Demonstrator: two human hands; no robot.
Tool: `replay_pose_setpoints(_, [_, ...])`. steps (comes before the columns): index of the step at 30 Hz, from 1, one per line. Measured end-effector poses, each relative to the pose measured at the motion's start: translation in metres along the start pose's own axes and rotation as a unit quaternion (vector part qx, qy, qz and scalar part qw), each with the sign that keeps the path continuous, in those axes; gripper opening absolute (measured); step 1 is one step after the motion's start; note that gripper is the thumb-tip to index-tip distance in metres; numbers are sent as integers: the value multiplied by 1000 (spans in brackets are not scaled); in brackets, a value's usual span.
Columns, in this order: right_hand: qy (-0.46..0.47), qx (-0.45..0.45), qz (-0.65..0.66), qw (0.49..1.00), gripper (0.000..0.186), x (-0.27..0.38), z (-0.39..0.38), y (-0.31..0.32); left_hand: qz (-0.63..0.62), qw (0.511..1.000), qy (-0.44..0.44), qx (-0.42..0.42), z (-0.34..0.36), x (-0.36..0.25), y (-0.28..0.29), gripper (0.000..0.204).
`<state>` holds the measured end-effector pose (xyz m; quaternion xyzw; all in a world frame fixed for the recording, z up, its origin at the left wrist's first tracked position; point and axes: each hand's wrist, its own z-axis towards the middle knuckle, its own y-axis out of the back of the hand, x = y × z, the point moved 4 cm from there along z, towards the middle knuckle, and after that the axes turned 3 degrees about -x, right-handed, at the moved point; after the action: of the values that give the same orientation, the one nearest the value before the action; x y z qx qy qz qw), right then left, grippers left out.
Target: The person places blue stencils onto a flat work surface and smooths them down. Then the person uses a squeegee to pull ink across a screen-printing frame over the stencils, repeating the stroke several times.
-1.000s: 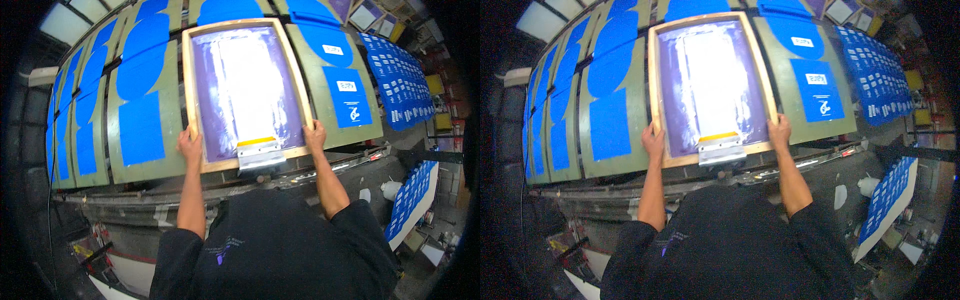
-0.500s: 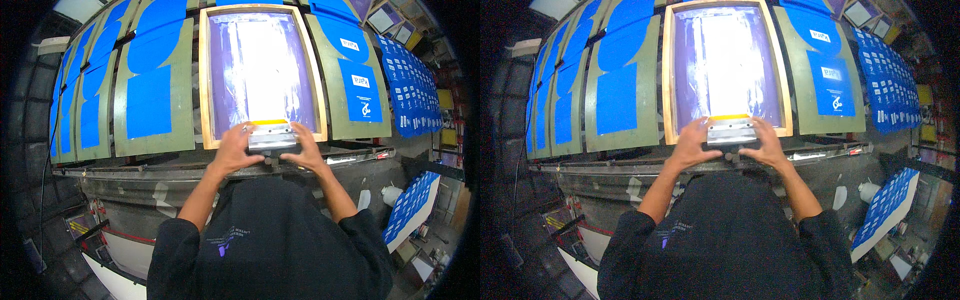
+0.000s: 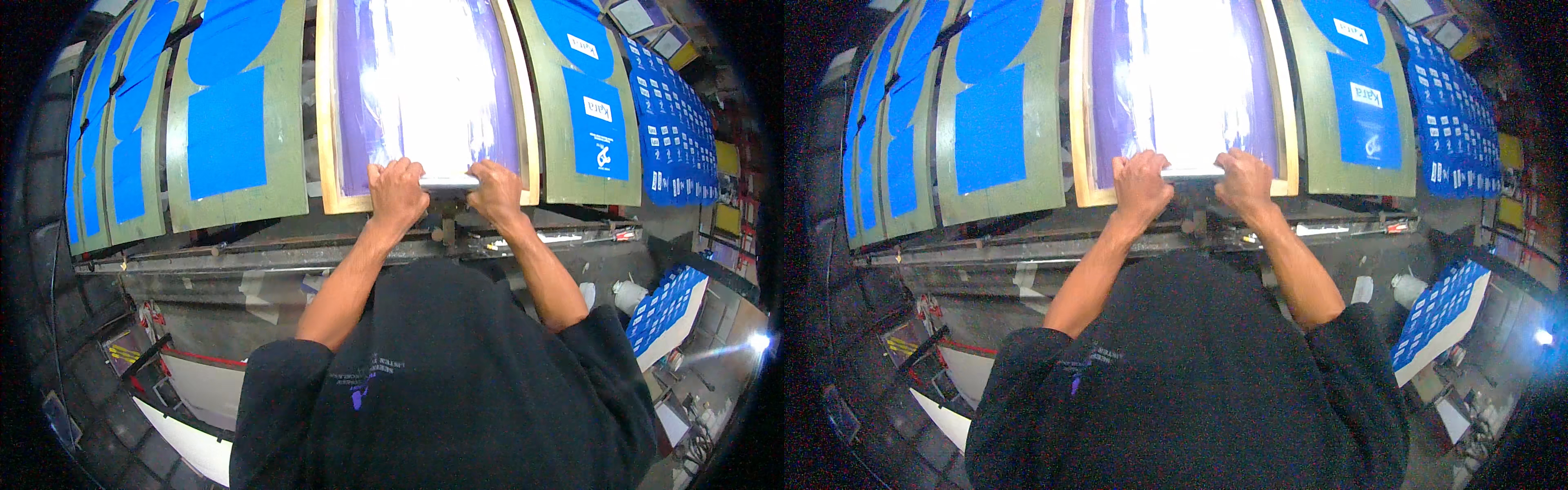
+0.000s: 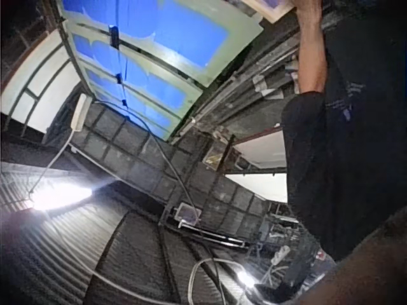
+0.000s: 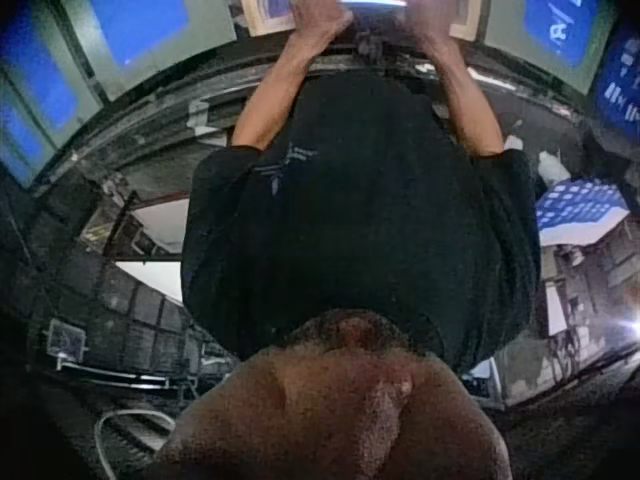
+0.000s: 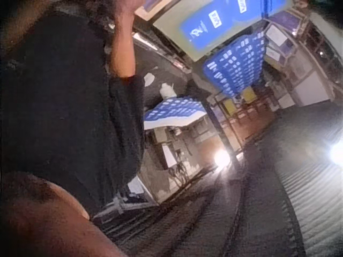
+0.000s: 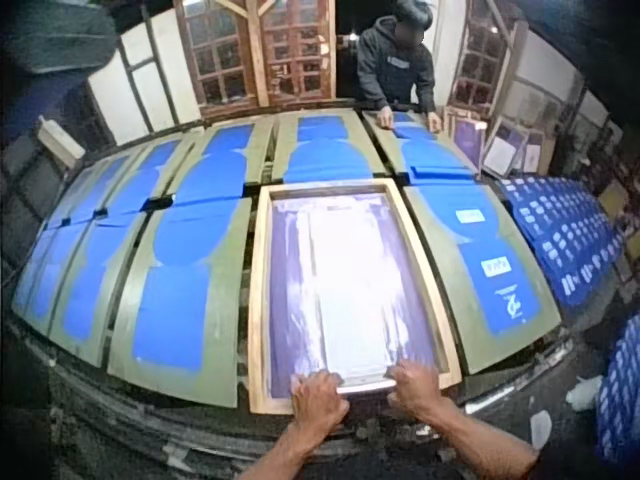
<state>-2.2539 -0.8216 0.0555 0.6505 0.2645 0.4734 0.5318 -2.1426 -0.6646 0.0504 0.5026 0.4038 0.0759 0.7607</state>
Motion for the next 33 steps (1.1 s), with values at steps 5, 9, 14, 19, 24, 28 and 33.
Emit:
replay_pose_setpoints(5, [26,13,66,997,27,-8,49,38,-15,998,0,65,59,-6,30,22])
replay_pose_setpoints(9, [16,-6,76,997,31,-38,162,63,13,999,-7,30,176,9,38,26])
replay_pose_setpoints(14, [53,-121,5,991,30,-71,345,60,44,998,-14,-45,350,54,21,33])
replay_pose_setpoints(19, [56,-123,25,990,32,-90,455,25,73,995,3,-71,443,102,-9,30])
replay_pose_setpoints(24, [83,-154,46,984,32,-89,412,-22,67,995,-5,-80,397,112,-45,23])
replay_pose_setpoints(28, [72,-190,52,978,28,-97,423,-15,77,980,-72,-167,405,114,-45,25])
replay_pose_setpoints(33, [45,-158,24,986,24,-103,471,0,25,984,-18,-177,456,128,-44,34])
